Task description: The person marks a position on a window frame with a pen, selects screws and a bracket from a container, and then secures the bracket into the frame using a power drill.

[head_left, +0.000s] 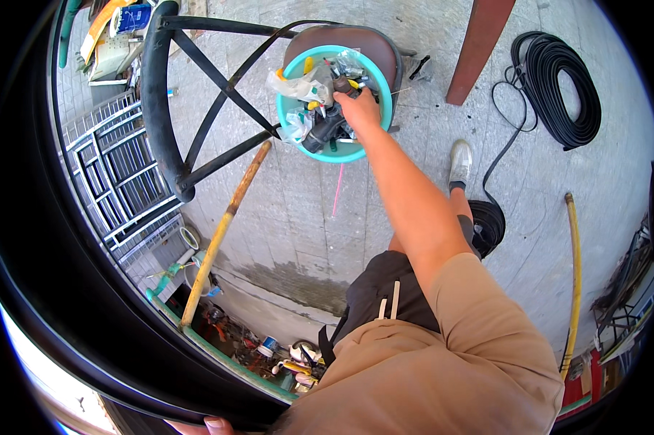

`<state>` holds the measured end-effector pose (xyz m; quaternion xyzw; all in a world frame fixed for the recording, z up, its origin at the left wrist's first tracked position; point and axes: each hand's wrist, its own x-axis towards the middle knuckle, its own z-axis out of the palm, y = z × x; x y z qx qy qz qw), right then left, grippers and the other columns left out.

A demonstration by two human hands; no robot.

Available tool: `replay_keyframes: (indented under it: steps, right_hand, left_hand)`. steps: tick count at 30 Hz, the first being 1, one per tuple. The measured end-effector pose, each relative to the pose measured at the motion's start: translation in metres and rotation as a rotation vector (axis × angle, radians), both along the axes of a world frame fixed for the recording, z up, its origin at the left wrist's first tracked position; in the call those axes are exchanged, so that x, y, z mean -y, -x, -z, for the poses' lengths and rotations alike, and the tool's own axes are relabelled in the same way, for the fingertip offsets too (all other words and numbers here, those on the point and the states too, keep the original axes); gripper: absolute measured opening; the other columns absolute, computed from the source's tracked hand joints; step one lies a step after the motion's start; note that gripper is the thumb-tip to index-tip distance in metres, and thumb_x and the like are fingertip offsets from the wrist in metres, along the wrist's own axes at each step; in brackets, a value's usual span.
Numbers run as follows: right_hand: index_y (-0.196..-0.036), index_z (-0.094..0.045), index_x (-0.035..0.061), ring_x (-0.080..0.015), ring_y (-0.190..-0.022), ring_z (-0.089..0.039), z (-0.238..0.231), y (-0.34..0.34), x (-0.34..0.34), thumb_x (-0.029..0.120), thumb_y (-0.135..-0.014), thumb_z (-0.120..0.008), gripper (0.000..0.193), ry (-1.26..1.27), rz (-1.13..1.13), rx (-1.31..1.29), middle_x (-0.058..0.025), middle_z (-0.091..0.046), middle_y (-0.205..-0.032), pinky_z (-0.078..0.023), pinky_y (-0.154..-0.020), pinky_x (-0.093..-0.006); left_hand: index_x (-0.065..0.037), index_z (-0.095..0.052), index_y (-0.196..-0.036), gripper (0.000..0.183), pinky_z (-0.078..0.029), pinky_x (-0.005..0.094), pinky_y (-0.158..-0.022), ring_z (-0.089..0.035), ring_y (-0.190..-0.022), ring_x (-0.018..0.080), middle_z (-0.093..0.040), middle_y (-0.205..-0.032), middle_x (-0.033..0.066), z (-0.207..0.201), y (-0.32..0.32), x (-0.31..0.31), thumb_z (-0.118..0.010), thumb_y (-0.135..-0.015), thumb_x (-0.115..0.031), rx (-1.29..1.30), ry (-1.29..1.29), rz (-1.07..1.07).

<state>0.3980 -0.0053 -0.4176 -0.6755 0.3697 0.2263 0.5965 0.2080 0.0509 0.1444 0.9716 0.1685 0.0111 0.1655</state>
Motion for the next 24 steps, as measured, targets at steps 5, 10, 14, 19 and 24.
replay_keyframes:
  steps: [5,10,14,19,24]
  right_hand:
    - [-0.146,-0.057,-0.0058,-0.0449,-0.134,-0.06,0.022,0.03,-0.011,0.028,-0.081,-0.085,0.078,-0.059,0.146,0.225,-0.028,-0.064,-0.143,-0.046,-0.117,-0.0485]
    - [-0.146,-0.061,0.0009,-0.0403,-0.136,-0.06,0.028,0.044,-0.015,0.011,-0.084,-0.079,0.065,-0.197,0.198,0.316,-0.0236,-0.064,-0.144,-0.047,-0.116,-0.0459]
    - [-0.149,-0.061,0.0045,-0.0384,-0.139,-0.058,-0.006,0.03,0.007,0.003,-0.085,-0.073,0.065,-0.247,0.064,0.373,-0.0221,-0.063,-0.147,-0.046,-0.118,-0.0442]
    - [-0.155,-0.058,0.0062,-0.0384,-0.145,-0.055,0.005,0.016,0.015,0.001,-0.087,-0.069,0.069,-0.252,-0.167,0.504,-0.0232,-0.058,-0.155,-0.043,-0.122,-0.0427]
    - [-0.131,-0.069,-0.0005,-0.0432,-0.124,-0.066,-0.005,0.004,0.014,0.012,-0.093,-0.063,0.04,0.286,-0.308,0.226,-0.0236,-0.072,-0.131,-0.053,-0.106,-0.0522]
  left_hand:
    - [0.011,-0.016,-0.17,0.091,-0.019,0.0523,-0.132,-0.026,-0.162,0.0419,-0.018,-0.177,0.0308,0.0,-0.001,0.002,-0.061,-0.107,-0.036,0.003,-0.004,-0.003]
    - [0.011,-0.015,-0.17,0.091,-0.019,0.0523,-0.132,-0.026,-0.162,0.0418,-0.018,-0.177,0.0306,0.002,-0.003,0.006,-0.061,-0.107,-0.036,0.01,-0.001,-0.001]
    - [0.011,-0.015,-0.17,0.091,-0.019,0.0523,-0.132,-0.026,-0.162,0.0418,-0.018,-0.177,0.0305,0.004,0.002,0.01,-0.061,-0.107,-0.036,0.02,-0.008,-0.027]
    - [0.011,-0.015,-0.17,0.091,-0.019,0.0523,-0.132,-0.026,-0.162,0.0417,-0.018,-0.177,0.0303,0.003,0.004,0.014,-0.061,-0.107,-0.036,0.031,0.009,-0.064]
    - [0.009,-0.007,-0.172,0.094,-0.018,0.0524,-0.132,-0.023,-0.163,0.0398,-0.013,-0.179,0.0279,-0.008,0.001,0.006,-0.059,-0.109,-0.038,-0.098,0.059,-0.056]
